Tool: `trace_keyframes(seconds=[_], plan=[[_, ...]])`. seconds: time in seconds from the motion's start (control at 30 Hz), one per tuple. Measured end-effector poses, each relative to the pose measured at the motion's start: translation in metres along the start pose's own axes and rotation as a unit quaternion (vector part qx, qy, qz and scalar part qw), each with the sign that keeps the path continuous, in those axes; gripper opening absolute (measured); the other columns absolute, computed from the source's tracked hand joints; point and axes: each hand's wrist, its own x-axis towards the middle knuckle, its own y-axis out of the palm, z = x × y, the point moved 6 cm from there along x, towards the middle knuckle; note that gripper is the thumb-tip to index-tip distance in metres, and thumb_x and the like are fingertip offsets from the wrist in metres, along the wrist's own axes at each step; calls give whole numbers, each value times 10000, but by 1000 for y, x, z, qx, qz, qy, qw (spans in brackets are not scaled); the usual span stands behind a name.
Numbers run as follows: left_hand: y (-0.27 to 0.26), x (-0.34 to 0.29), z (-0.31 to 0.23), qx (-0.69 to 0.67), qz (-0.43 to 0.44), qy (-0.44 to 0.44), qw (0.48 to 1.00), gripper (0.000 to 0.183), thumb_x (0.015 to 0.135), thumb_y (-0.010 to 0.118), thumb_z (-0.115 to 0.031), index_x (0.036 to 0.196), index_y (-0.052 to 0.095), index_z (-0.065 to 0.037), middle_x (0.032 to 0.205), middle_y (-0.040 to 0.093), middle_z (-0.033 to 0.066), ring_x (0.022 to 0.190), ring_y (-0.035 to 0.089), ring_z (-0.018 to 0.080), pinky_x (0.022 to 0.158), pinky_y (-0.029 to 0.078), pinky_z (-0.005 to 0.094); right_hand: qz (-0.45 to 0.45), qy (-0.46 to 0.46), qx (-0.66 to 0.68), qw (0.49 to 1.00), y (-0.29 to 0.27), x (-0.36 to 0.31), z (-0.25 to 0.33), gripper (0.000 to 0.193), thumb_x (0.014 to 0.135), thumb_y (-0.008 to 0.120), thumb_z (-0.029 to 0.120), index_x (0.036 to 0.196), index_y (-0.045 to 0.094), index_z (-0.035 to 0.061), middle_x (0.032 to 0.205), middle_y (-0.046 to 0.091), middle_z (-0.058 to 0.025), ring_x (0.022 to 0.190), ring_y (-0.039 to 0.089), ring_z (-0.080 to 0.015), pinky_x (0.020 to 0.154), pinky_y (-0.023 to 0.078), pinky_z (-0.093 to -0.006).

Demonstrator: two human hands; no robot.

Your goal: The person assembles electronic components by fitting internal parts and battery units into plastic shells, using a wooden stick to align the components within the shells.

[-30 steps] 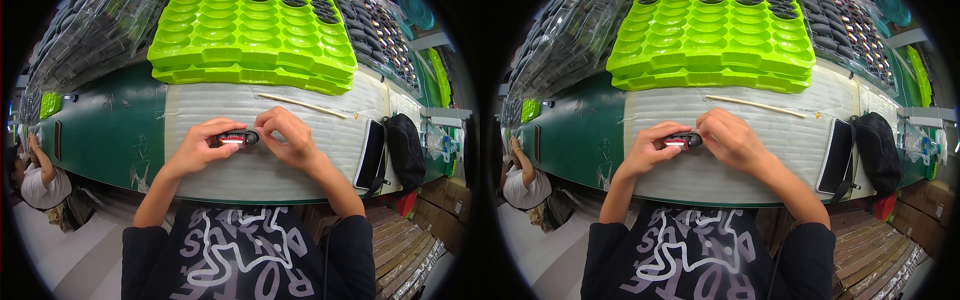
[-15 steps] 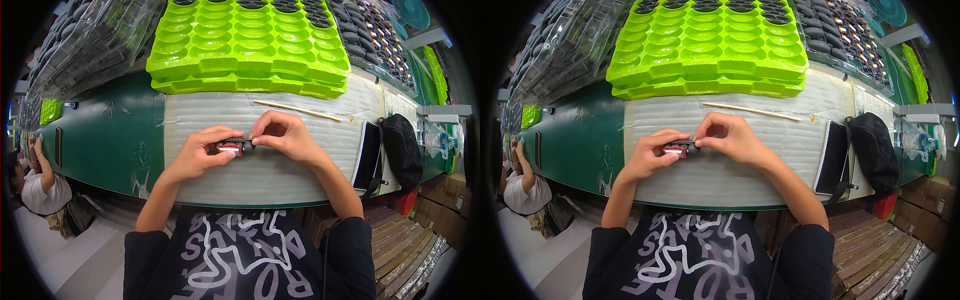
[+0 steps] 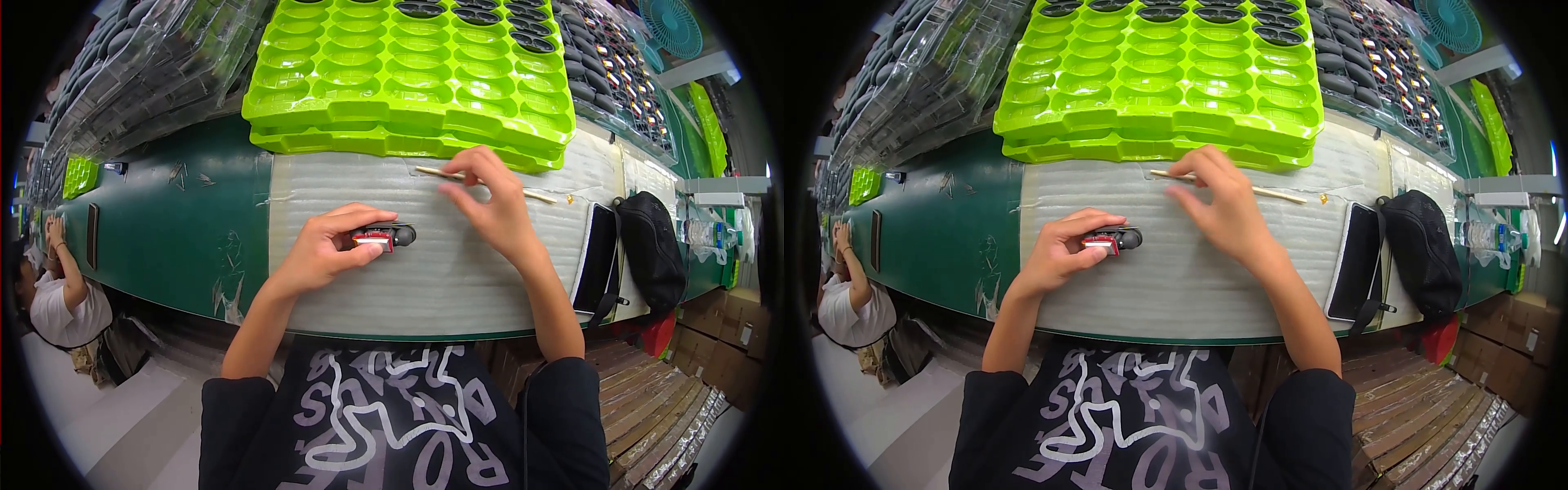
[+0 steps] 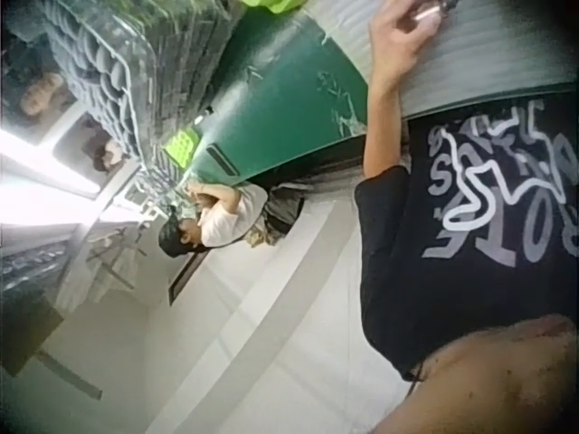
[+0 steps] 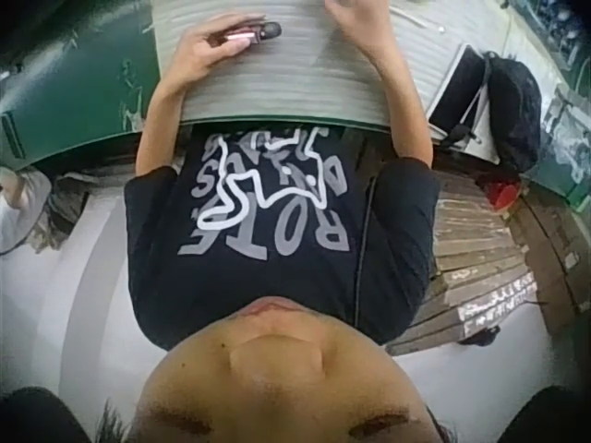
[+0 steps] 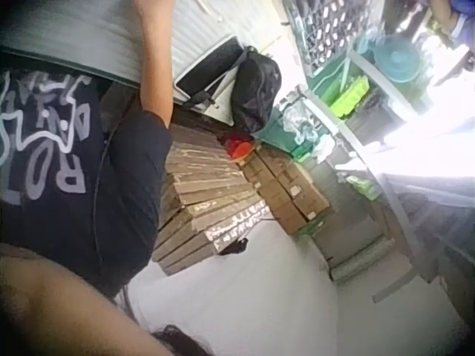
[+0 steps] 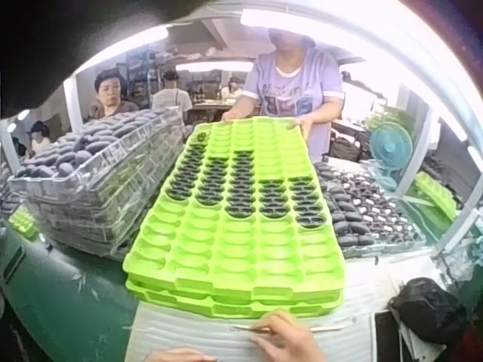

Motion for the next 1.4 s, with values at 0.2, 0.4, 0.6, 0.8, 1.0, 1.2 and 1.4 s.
trace_keyframes(seconds=[0.2, 0.4, 0.6, 0.8, 1.0, 1.2, 1.4], plan=[[-1, -1, 1, -10, -10, 6, 1000, 356, 791, 639, -57, 1141, 600, -9, 1075, 558, 59, 910, 536, 101, 748, 452, 209, -67, -67, -328, 940, -2, -8, 6, 108, 740, 617, 8, 832, 561, 18, 826, 523, -107, 789, 499, -288, 713, 426, -370], [-2, -2, -3, -2, -23, 9, 1000, 359, 781, 628, -37, 1136, 596, 7, 1077, 557, 67, 936, 535, 109, 782, 449, 215, -54, -69, -351, 932, 4, -9, 6, 90, 758, 595, 40, 832, 546, 31, 814, 525, -96, 780, 499, -274, 708, 419, -368], [-17, -4, -9, 154, -52, 42, 986, 401, 742, 598, -45, 1136, 586, 29, 1084, 542, 99, 999, 530, 161, 846, 442, 254, -69, -114, -208, 969, 15, -12, 16, 73, 765, 585, 41, 809, 529, 55, 737, 563, -68, 668, 541, -246, 573, 430, -346], [-22, -5, -16, 173, -92, 73, 978, 360, 715, 650, -57, 1067, 610, 6, 1002, 594, 91, 904, 563, 170, 800, 445, 258, -34, -105, -140, 984, 23, -15, 6, 61, 760, 592, 40, 780, 539, 63, 649, 580, -71, 555, 568, -240, 486, 415, -330], [-24, -5, -12, 154, -88, 71, 982, 349, 720, 652, -51, 1059, 610, 19, 1006, 596, 86, 896, 564, 162, 787, 448, 254, -35, -63, -104, 992, 19, -15, 4, 55, 745, 597, 37, 743, 548, 61, 622, 584, -73, 533, 573, -238, 469, 413, -322], [-24, -4, -13, 137, -88, 60, 985, 349, 716, 649, -43, 1060, 617, 7, 1004, 596, 89, 898, 564, 160, 789, 446, 247, -25, -47, -116, 992, 16, -15, 3, 51, 739, 600, 38, 738, 555, 61, 605, 586, -75, 521, 578, -230, 465, 416, -313], [-24, -4, -12, 148, -82, 72, 983, 360, 709, 652, -36, 1066, 618, 2, 1004, 595, 88, 900, 563, 158, 785, 448, 243, -22, -51, -114, 992, 18, -15, 3, 55, 732, 599, 34, 729, 552, 63, 612, 585, -71, 530, 578, -233, 459, 407, -317]])
